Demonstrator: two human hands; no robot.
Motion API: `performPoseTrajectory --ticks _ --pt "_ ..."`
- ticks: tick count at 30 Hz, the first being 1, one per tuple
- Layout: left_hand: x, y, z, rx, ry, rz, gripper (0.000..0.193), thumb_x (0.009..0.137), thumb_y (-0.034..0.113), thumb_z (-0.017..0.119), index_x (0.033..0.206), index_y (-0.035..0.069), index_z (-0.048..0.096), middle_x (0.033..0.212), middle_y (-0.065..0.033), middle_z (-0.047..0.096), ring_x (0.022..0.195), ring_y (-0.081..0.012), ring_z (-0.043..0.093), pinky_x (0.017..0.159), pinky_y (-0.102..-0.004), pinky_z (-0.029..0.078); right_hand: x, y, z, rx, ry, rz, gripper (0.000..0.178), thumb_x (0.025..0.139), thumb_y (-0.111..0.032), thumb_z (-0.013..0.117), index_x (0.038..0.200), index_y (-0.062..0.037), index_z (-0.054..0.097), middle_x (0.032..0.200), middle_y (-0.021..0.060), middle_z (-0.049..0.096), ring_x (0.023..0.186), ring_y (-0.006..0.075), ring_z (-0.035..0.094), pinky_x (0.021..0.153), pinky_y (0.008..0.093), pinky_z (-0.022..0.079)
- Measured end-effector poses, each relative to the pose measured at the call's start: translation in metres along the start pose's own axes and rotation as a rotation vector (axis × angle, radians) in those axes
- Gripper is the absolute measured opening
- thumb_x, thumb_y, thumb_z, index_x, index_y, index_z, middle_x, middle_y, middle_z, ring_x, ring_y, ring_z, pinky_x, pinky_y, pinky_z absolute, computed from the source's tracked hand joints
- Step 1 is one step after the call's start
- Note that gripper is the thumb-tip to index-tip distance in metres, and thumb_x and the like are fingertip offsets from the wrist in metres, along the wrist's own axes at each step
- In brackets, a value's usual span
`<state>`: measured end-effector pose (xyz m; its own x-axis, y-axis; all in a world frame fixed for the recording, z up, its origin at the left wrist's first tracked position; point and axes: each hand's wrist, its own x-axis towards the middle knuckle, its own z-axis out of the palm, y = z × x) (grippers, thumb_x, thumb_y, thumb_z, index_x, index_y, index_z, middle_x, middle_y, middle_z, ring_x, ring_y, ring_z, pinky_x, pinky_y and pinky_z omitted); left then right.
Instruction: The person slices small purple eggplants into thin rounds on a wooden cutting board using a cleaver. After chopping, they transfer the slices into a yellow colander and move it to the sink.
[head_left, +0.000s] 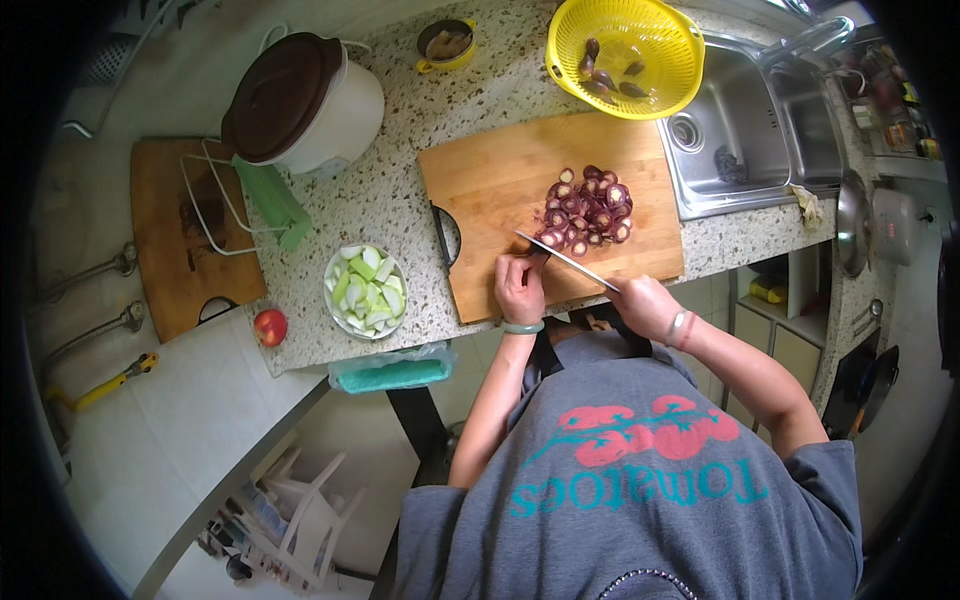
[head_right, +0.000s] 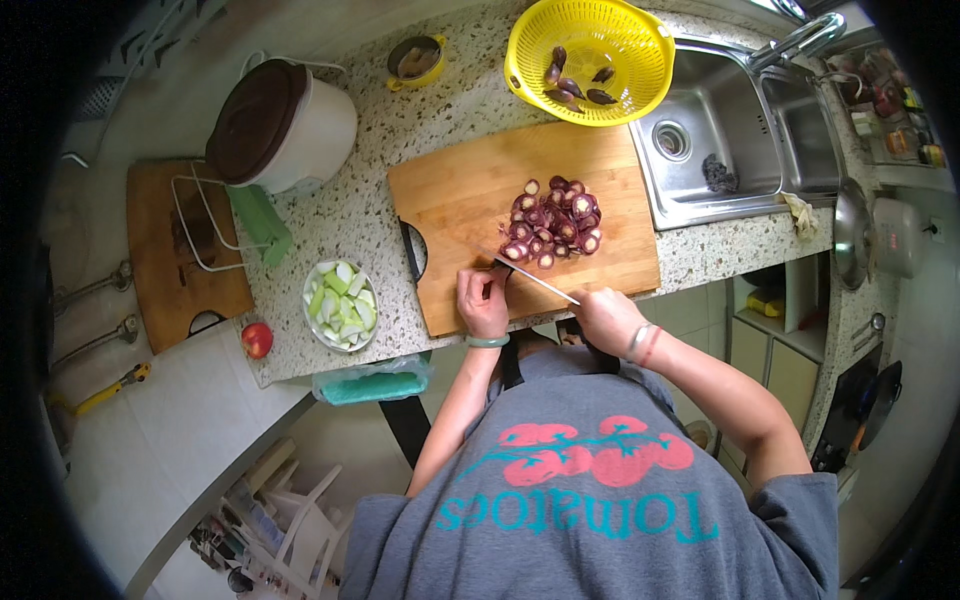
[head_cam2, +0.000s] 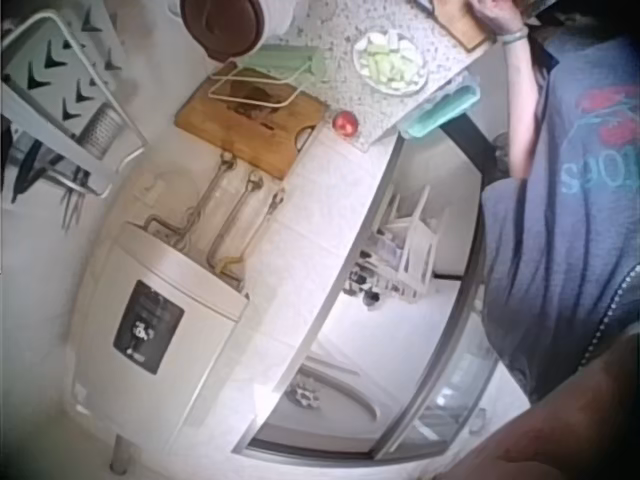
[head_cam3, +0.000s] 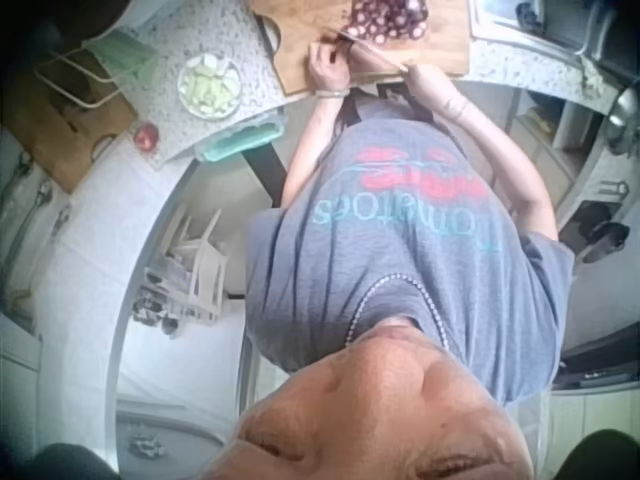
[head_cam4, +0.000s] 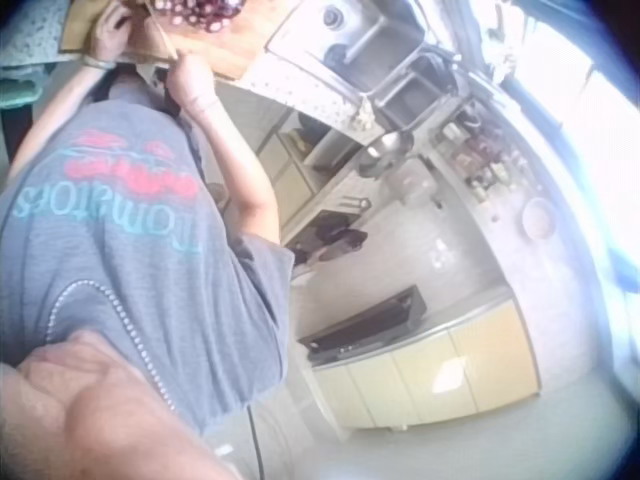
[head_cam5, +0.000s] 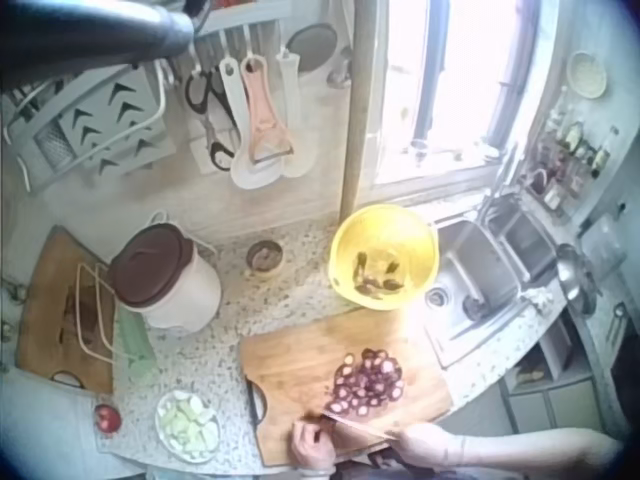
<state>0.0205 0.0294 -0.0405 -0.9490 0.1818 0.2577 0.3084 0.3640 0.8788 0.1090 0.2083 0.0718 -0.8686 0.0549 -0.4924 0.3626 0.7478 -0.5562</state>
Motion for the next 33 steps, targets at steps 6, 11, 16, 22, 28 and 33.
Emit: performPoseTrajectory --ticks 6,11,16,22,28,33 --pt "0.004 0.002 -0.003 0.017 0.008 0.049 0.018 0.076 -0.001 0.074 0.077 0.004 0.057 0.078 -0.0090 0.052 0.071 -0.0256 0.054 0.063 -0.0355 0.046 0.007 0.013 0.016 0.040 0.010 0.003 0.018 0.091 -0.016 0.055 0.096 -0.0028 0.066 0.077 0.0258 0.064 0.074 0.0441 0.063 0.069 0.0516 0.050" --pt "0.003 -0.001 0.000 -0.042 0.021 0.025 0.018 0.077 0.000 0.075 0.077 0.003 0.057 0.079 -0.0074 0.053 0.073 -0.0239 0.055 0.067 -0.0342 0.047 -0.022 0.023 0.001 0.013 0.054 -0.011 0.017 0.091 -0.018 0.056 0.096 -0.0046 0.065 0.076 0.0247 0.064 0.073 0.0422 0.063 0.068 0.0510 0.050" --pt "-0.001 -0.001 0.000 -0.050 0.017 -0.027 0.013 0.079 -0.004 0.071 0.080 0.003 0.059 0.082 -0.0077 0.053 0.075 -0.0225 0.057 0.067 -0.0321 0.048 -0.025 0.007 -0.007 0.097 0.043 0.045 0.015 0.087 -0.015 0.064 0.092 -0.0012 0.063 0.074 0.0233 0.062 0.073 0.0415 0.062 0.065 0.0483 0.049" --pt "0.000 -0.001 0.000 -0.040 0.001 -0.034 0.014 0.078 -0.006 0.070 0.079 0.004 0.059 0.082 -0.0081 0.053 0.071 -0.0222 0.056 0.063 -0.0320 0.047 -0.026 0.000 -0.012 0.085 -0.005 0.039 0.015 0.090 -0.015 0.058 0.088 -0.0004 0.063 0.074 0.0244 0.062 0.073 0.0425 0.062 0.066 0.0493 0.049" --pt "0.000 0.000 -0.001 0.010 -0.020 0.035 0.016 0.076 -0.004 0.072 0.078 0.004 0.058 0.078 -0.0090 0.052 0.070 -0.0249 0.054 0.063 -0.0352 0.046 0.004 -0.002 0.006 -0.013 -0.018 0.004 0.019 0.091 -0.017 0.055 0.089 0.0007 0.063 0.076 0.0278 0.063 0.075 0.0458 0.062 0.069 0.0526 0.050" --pt "0.004 0.006 -0.003 0.009 -0.004 0.018 0.016 0.076 -0.001 0.073 0.078 0.004 0.057 0.079 -0.0097 0.053 0.073 -0.0274 0.055 0.065 -0.0365 0.046 0.012 0.013 0.020 0.051 0.049 -0.013 0.017 0.091 -0.015 0.055 0.090 -0.0009 0.064 0.076 0.0269 0.063 0.074 0.0455 0.062 0.068 0.0524 0.050"
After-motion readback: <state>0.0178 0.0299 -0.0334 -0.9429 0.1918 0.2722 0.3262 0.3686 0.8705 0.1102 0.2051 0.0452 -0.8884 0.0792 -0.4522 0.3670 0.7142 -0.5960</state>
